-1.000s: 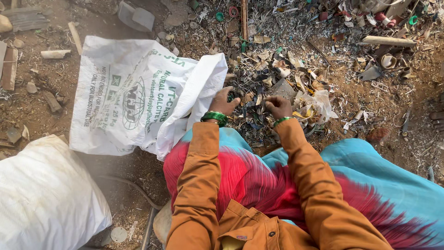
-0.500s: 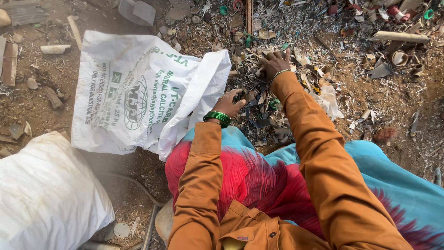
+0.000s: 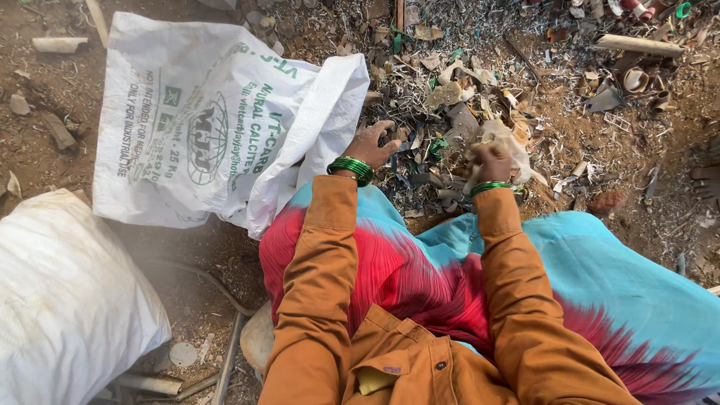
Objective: The person sits on the ground and sorts through a pile of metal and plastic scrap by hand, picking out specific pieces of debris and placing them into white bags.
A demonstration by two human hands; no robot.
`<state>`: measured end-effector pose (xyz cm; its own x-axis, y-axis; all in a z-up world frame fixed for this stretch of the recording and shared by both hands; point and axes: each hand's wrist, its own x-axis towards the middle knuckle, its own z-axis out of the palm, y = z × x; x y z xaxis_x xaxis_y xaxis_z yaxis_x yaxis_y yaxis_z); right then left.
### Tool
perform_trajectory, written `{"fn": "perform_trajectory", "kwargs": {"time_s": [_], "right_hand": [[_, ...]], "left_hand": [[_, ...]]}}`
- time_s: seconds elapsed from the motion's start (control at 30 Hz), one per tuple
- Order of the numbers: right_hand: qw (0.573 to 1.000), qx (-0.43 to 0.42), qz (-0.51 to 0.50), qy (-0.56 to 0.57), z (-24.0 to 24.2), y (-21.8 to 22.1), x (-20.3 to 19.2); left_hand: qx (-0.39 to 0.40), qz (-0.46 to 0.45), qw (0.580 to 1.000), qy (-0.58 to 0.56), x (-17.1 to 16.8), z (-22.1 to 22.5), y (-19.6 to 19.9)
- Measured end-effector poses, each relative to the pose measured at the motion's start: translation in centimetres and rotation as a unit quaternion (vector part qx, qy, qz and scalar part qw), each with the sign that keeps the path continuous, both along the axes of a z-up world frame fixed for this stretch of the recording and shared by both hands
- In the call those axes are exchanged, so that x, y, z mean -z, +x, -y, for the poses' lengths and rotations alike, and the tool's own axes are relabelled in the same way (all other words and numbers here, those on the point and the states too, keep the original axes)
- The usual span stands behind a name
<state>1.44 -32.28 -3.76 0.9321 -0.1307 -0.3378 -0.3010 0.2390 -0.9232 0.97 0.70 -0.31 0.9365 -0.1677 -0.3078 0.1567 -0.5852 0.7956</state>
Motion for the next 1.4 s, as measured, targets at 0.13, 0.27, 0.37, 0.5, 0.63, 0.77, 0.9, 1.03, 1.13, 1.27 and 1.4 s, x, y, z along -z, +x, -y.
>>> {"fn": "perform_trajectory", "kwargs": {"time_s": [0.13, 0.27, 0.37, 0.5, 0.63, 0.77, 0.9, 1.03, 1.13, 1.27, 1.4], "right_hand": [[0.794, -0.319, 0.071, -0.513, -5.0, -2.6, -0.3], [0.717, -0.387, 0.030, -0.579, -8.1, -3.5, -1.7], [0.839, -0.282, -0.027, -0.464, -7.0, -3.1, -2.2], [0.985, -0.038, -0.107, -0.130, -8.1, 0.3, -3.3], [0.941, 0.007, -0.138, 0.310, -18.0, 1.7, -3.7], [0.955, -0.277, -0.020, 0.108, -24.7, -0.4, -2.3], [0.895, -0.058, 0.241, -0.372, -18.6, 5.0, -0.9], [0.831, 0.012, 0.125, -0.542, -9.5, 11.5, -0.5], [0.741, -0.197, 0.056, -0.639, -7.1, 13.3, -0.7], [0.725, -0.211, 0.082, -0.650, -6.3, 12.7, -1.2], [0.835, -0.044, 0.124, -0.534, -5.9, 8.6, -2.3]], "left_hand": [[-0.009, -0.019, 1.000, -0.008, -1.2, -0.2, -0.4], [-0.081, -0.064, 0.994, 0.047, -2.8, -1.2, -0.2], [-0.224, 0.026, 0.968, 0.107, -3.4, -1.9, -0.1], [-0.317, 0.253, 0.913, 0.037, -5.1, -3.0, 0.9], [-0.336, 0.250, 0.907, -0.048, -7.4, -4.0, 0.5], [-0.326, 0.264, 0.907, -0.035, -8.5, -4.5, 0.1], [-0.314, 0.264, 0.911, -0.032, -7.5, -4.5, 0.2], [-0.264, 0.184, 0.947, -0.019, -4.7, -3.3, 0.4], [-0.201, 0.104, 0.974, 0.031, -3.1, -3.0, 0.6], [-0.144, 0.039, 0.988, 0.029, -1.8, -2.7, 0.2], [-0.105, 0.025, 0.994, 0.006, -2.1, -1.4, 0.0]]}}
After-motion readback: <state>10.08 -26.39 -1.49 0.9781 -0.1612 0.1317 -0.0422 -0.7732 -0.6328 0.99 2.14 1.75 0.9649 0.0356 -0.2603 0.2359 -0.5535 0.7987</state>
